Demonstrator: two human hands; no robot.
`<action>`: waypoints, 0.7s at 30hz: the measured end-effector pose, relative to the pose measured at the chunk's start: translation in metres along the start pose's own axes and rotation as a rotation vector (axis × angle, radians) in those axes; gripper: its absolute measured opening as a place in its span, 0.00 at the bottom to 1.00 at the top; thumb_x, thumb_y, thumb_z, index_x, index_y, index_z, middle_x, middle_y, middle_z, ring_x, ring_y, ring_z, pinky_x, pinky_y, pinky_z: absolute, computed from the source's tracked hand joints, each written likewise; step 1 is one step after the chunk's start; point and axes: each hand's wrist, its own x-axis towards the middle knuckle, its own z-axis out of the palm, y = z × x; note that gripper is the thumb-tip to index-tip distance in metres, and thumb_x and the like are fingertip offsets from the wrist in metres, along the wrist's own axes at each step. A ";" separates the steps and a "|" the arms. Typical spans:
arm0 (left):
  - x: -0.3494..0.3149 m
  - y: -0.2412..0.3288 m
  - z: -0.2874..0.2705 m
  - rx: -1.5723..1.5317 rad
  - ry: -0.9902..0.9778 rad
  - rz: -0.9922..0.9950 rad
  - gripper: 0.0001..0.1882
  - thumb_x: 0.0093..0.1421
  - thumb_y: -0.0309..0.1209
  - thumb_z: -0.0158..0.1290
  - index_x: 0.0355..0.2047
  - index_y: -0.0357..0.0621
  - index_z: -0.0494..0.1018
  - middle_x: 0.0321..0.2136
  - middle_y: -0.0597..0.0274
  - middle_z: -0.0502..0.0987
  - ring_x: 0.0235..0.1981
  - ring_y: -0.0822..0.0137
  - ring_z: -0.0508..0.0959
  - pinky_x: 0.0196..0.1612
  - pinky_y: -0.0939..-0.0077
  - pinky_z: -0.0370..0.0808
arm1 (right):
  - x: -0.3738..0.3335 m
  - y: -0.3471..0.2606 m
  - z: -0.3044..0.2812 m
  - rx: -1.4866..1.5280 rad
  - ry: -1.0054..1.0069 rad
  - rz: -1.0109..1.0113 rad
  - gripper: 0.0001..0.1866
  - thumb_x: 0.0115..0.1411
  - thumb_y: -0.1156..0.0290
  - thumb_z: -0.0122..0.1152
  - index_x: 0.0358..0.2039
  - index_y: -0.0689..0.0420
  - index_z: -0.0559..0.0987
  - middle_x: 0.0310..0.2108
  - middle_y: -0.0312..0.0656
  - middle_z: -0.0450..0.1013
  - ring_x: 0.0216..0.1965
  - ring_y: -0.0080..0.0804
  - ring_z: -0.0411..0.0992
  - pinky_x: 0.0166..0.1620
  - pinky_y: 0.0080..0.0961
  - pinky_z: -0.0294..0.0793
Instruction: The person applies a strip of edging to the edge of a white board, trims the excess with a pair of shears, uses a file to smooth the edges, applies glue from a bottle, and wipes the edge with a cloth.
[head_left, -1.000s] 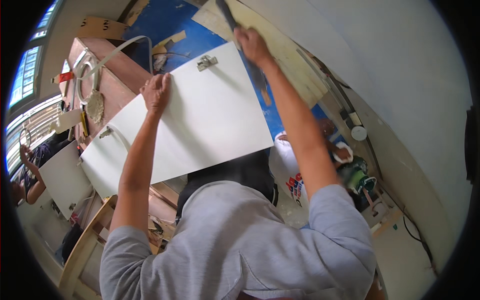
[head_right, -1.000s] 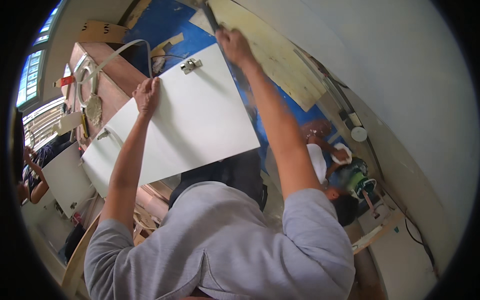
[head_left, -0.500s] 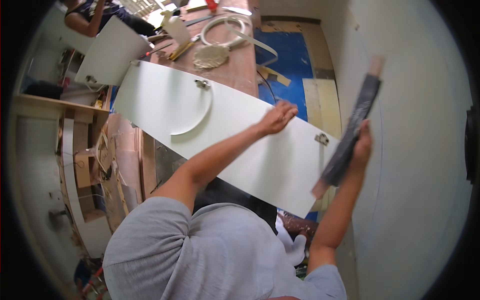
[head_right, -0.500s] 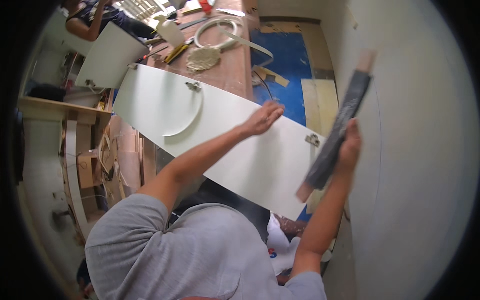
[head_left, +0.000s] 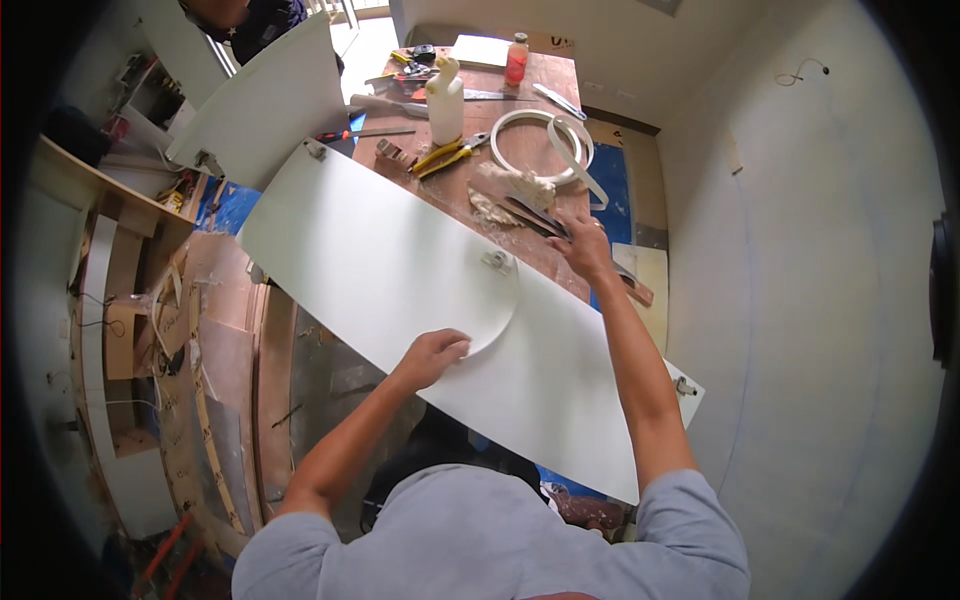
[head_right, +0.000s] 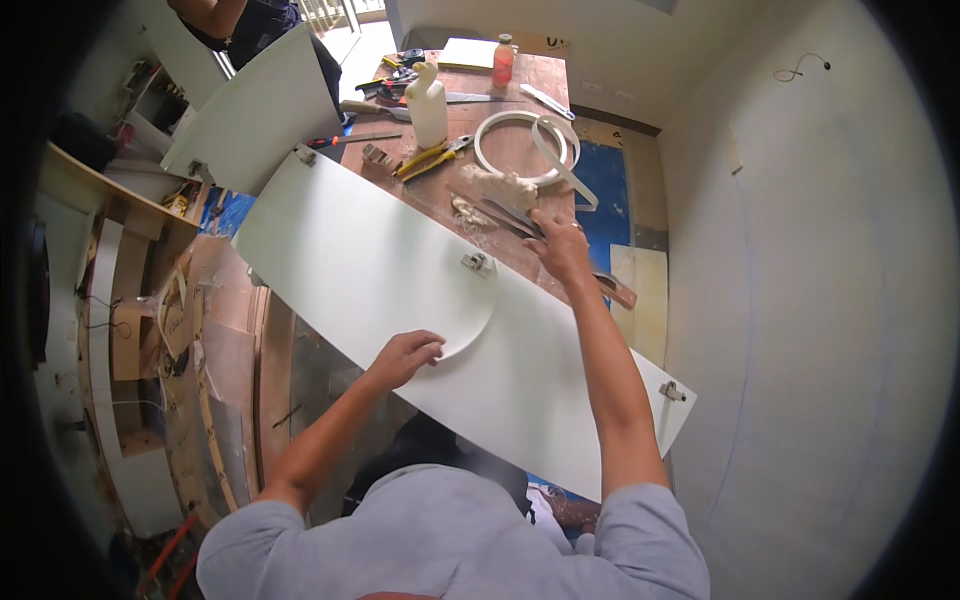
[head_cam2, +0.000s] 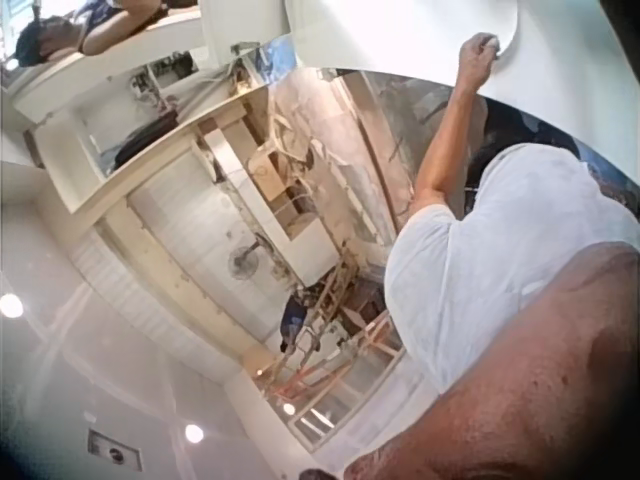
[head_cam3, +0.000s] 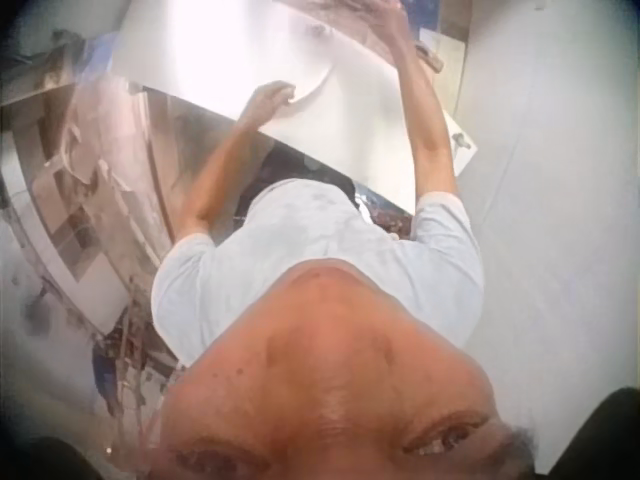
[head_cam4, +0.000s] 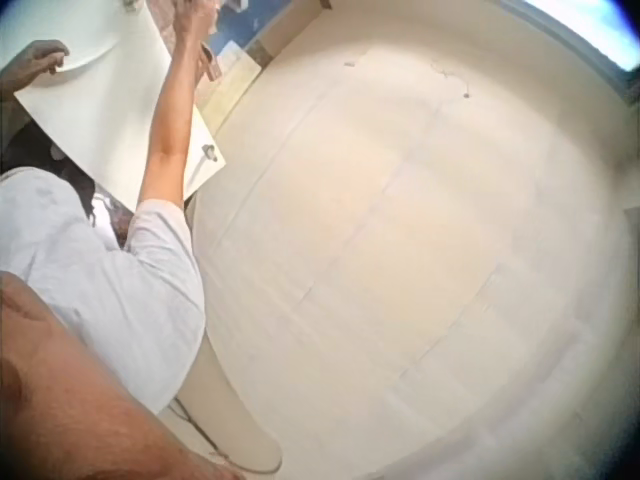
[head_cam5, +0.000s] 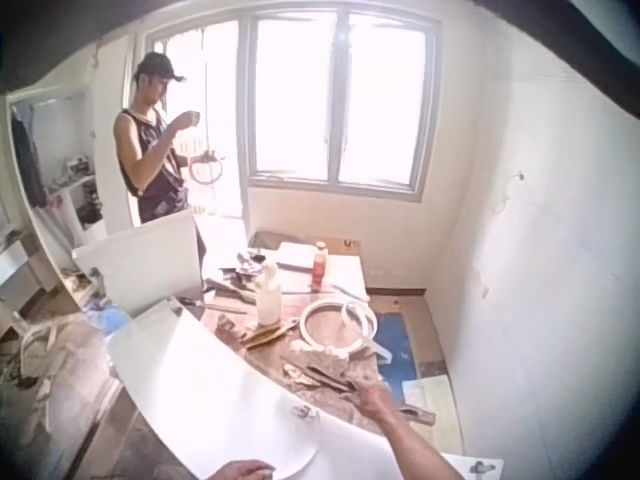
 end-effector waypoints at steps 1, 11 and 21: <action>-0.003 -0.005 -0.016 -0.027 0.049 -0.011 0.16 0.70 0.35 0.54 0.47 0.32 0.78 0.35 0.60 0.81 0.35 0.71 0.80 0.43 0.74 0.78 | 0.018 -0.009 0.012 -0.070 -0.008 -0.033 0.26 0.55 0.56 0.73 0.54 0.48 0.82 0.45 0.48 0.77 0.52 0.50 0.74 0.55 0.43 0.73; -0.027 -0.074 -0.131 0.645 0.956 0.175 0.14 0.65 0.29 0.56 0.50 0.38 0.76 0.36 0.53 0.73 0.34 0.58 0.74 0.40 0.64 0.74 | -0.023 -0.015 0.072 0.128 0.156 0.111 0.23 0.68 0.58 0.55 0.58 0.57 0.77 0.61 0.50 0.71 0.62 0.49 0.69 0.63 0.48 0.65; -0.071 -0.170 -0.122 -0.616 1.103 -0.333 0.21 0.71 0.49 0.50 0.50 0.45 0.72 0.35 0.62 0.75 0.29 0.66 0.75 0.33 0.67 0.74 | -0.147 -0.102 0.066 0.374 -0.173 0.542 0.41 0.63 0.54 0.64 0.70 0.62 0.62 0.54 0.53 0.72 0.54 0.50 0.73 0.59 0.47 0.65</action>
